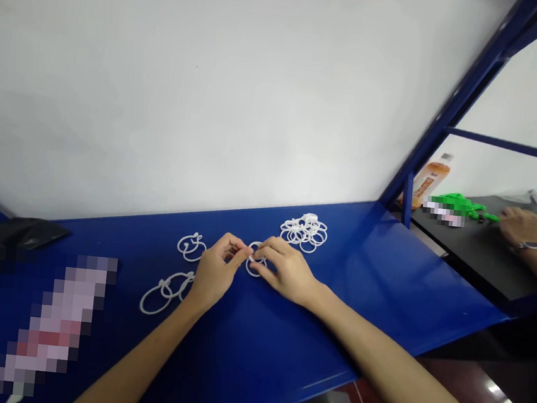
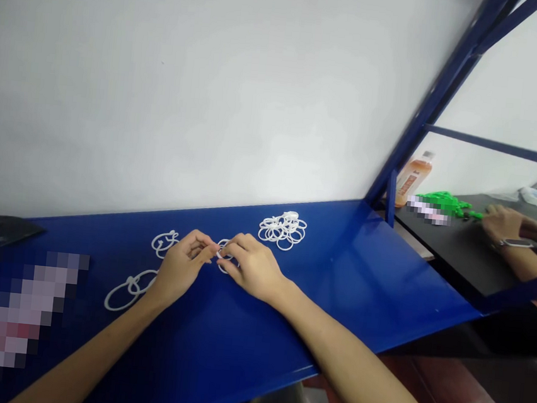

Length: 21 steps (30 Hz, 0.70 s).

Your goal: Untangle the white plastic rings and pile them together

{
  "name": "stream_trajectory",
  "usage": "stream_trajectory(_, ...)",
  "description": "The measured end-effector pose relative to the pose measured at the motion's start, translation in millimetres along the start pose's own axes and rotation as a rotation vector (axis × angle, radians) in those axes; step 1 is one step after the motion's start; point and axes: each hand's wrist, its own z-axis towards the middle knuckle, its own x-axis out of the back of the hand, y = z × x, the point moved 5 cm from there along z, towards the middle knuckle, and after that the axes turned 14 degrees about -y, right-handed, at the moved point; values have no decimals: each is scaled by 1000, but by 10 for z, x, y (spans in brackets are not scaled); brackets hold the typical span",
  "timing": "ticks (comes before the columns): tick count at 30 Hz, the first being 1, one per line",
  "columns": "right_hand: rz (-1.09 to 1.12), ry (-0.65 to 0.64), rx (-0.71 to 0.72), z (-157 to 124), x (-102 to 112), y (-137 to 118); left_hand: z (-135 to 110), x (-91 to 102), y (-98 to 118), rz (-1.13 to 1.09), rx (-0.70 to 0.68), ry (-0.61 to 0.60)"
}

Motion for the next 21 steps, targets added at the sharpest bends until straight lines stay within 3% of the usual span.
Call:
stream_trajectory(3, -14, 27, -16, 9, 66, 107, 4, 12, 2, 56, -19, -15)
stream_trajectory(5, -79, 60, -65, 14, 181, 263, -3, 22, 56, 283, -76, -13)
stream_trajectory(8, -244, 119, -269, 0, 406, 611, -32, -68, 122, 699, -206, -112)
stream_trajectory(10, -332, 83, -396, -1, 499, 828, -58, -154, 108, 861, -254, -204)
stream_trajectory(14, -490, -21, -500, 55, 545, 1049, -90, -248, 74, 957, -285, -264)
stream_trajectory(21, -568, -86, -570, 194, 515, 1147, -108, -283, 127, 1011, -275, -288)
